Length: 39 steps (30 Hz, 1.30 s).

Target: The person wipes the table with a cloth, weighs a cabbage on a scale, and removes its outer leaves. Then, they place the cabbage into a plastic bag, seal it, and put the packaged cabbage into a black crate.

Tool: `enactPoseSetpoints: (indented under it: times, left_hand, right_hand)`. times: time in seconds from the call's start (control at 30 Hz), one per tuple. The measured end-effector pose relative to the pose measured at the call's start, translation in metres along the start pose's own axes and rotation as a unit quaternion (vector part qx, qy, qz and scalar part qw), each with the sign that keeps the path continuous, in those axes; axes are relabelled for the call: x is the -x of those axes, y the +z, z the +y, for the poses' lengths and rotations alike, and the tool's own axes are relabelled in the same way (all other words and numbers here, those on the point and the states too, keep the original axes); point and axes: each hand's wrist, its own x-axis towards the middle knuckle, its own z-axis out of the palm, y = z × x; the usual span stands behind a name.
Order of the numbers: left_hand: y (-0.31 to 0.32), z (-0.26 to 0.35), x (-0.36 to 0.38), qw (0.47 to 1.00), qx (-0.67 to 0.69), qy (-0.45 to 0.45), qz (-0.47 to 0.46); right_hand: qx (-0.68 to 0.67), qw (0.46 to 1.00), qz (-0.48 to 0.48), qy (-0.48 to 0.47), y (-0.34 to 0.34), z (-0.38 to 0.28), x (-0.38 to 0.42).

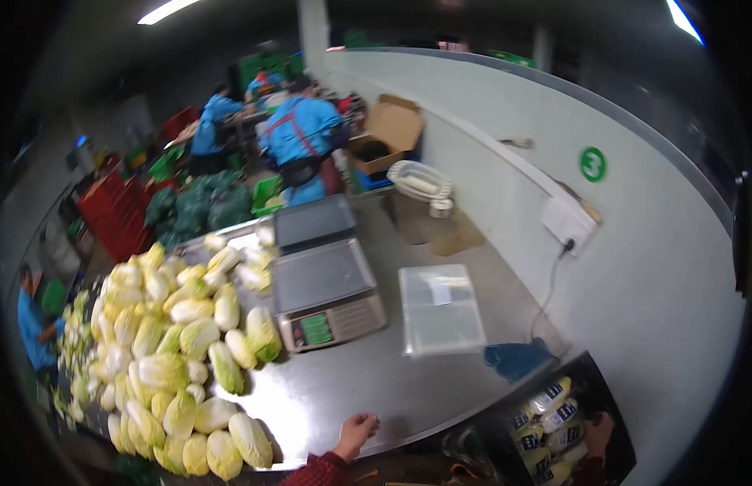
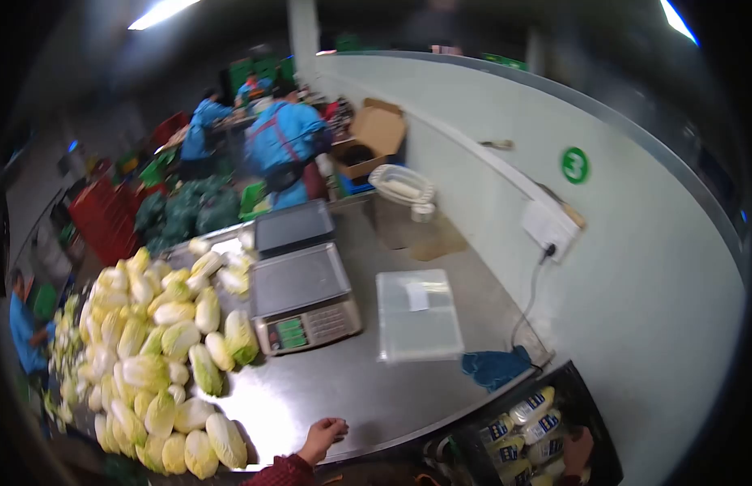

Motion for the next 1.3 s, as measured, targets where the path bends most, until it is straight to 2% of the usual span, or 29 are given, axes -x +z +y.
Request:
enactPoseSetpoints:
  times: [0.03, 0.1, 0.13, 0.17, 0.2, 0.23, 0.27, 0.3, 0.37, 0.47, 0.5, 0.57, 0.6, 0.63, 0.7, 0.77, 0.83, 0.9, 0.97, 1.03, 1.13, 1.2, 1.23, 1.3]
  left_hand:
    - [-0.012, 0.011, -0.005, 1.000, 0.007, 0.012, 0.009]
    - [-0.033, 0.038, -0.010, 0.998, 0.031, 0.045, 0.014]
    - [-0.047, 0.047, -0.013, 0.998, 0.045, 0.039, 0.023]
    - [-0.060, 0.055, -0.017, 0.996, 0.055, 0.065, 0.025]
    - [-0.073, 0.063, -0.022, 0.994, 0.062, 0.091, 0.026]
    - [-0.088, 0.072, -0.026, 0.993, 0.072, 0.087, 0.030]
    - [-0.105, 0.081, -0.028, 0.991, 0.082, 0.098, 0.046]
    - [-0.123, 0.090, -0.032, 0.988, 0.089, 0.109, 0.061]
    - [-0.165, 0.110, -0.046, 0.982, 0.093, 0.138, 0.091]
    - [-0.237, 0.150, -0.081, 0.963, 0.023, 0.213, 0.165]
    - [-0.259, 0.165, -0.098, 0.950, -0.007, 0.244, 0.193]
    - [-0.296, 0.197, -0.136, 0.926, -0.073, 0.272, 0.250]
    - [-0.308, 0.217, -0.153, 0.917, -0.103, 0.287, 0.257]
    - [-0.319, 0.238, -0.173, 0.907, -0.133, 0.302, 0.262]
    - [-0.342, 0.268, -0.232, 0.857, -0.226, 0.332, 0.322]
    - [-0.365, 0.299, -0.303, 0.782, -0.302, 0.366, 0.404]
    - [-0.385, 0.347, -0.346, 0.731, -0.367, 0.353, 0.455]
    - [-0.410, 0.379, -0.395, 0.685, -0.440, 0.264, 0.517]
    - [-0.448, 0.397, -0.443, 0.649, -0.532, 0.163, 0.519]
    - [-0.457, 0.414, -0.446, 0.610, -0.613, 0.113, 0.489]
    - [-0.475, 0.418, -0.461, 0.607, -0.658, 0.077, 0.439]
    - [-0.479, 0.415, -0.459, 0.648, -0.628, 0.114, 0.416]
    - [-0.484, 0.405, -0.464, 0.647, -0.633, 0.109, 0.411]
    - [-0.495, 0.396, -0.466, 0.629, -0.569, 0.224, 0.481]
  right_hand:
    - [-0.059, 0.998, -0.006, -0.033, 0.031, -0.026, -0.018]
    - [-0.183, 0.976, -0.104, -0.062, 0.100, -0.091, -0.022]
    - [-0.177, 0.970, -0.133, -0.102, 0.130, -0.142, -0.007]
    - [-0.198, 0.946, -0.253, -0.039, 0.144, -0.207, 0.016]
    - [-0.085, 0.946, -0.237, -0.204, 0.192, -0.217, 0.026]
    - [-0.067, 0.918, -0.279, -0.275, 0.207, -0.268, 0.054]
    - [-0.121, 0.907, -0.362, -0.176, 0.221, -0.313, 0.084]
    - [-0.100, 0.875, -0.450, -0.151, 0.243, -0.339, 0.105]
    - [-0.084, 0.833, -0.509, -0.199, 0.285, -0.374, 0.147]
    - [-0.027, 0.798, -0.549, -0.247, 0.325, -0.400, 0.190]
    - [-0.024, 0.796, -0.554, -0.243, 0.326, -0.408, 0.200]
    - [0.101, 0.793, -0.426, -0.424, 0.320, -0.422, 0.218]
    - [0.116, 0.797, -0.464, -0.368, 0.337, -0.405, 0.220]
    - [0.120, 0.796, -0.469, -0.363, 0.341, -0.402, 0.223]
    - [0.124, 0.814, -0.408, -0.395, 0.338, -0.407, 0.226]
    - [0.122, 0.816, -0.394, -0.405, 0.345, -0.402, 0.230]
    - [0.160, 0.809, -0.401, -0.399, 0.340, -0.414, 0.233]
    - [0.160, 0.809, -0.391, -0.409, 0.340, -0.415, 0.235]
    - [0.187, 0.818, -0.428, -0.334, 0.329, -0.437, 0.241]
    - [0.184, 0.824, -0.420, -0.333, 0.331, -0.443, 0.241]
    - [0.195, 0.825, -0.427, -0.314, 0.334, -0.445, 0.244]
    - [0.196, 0.827, -0.440, -0.289, 0.331, -0.450, 0.246]
    - [0.197, 0.826, -0.446, -0.284, 0.329, -0.451, 0.247]
    - [0.212, 0.831, -0.420, -0.298, 0.334, -0.452, 0.253]
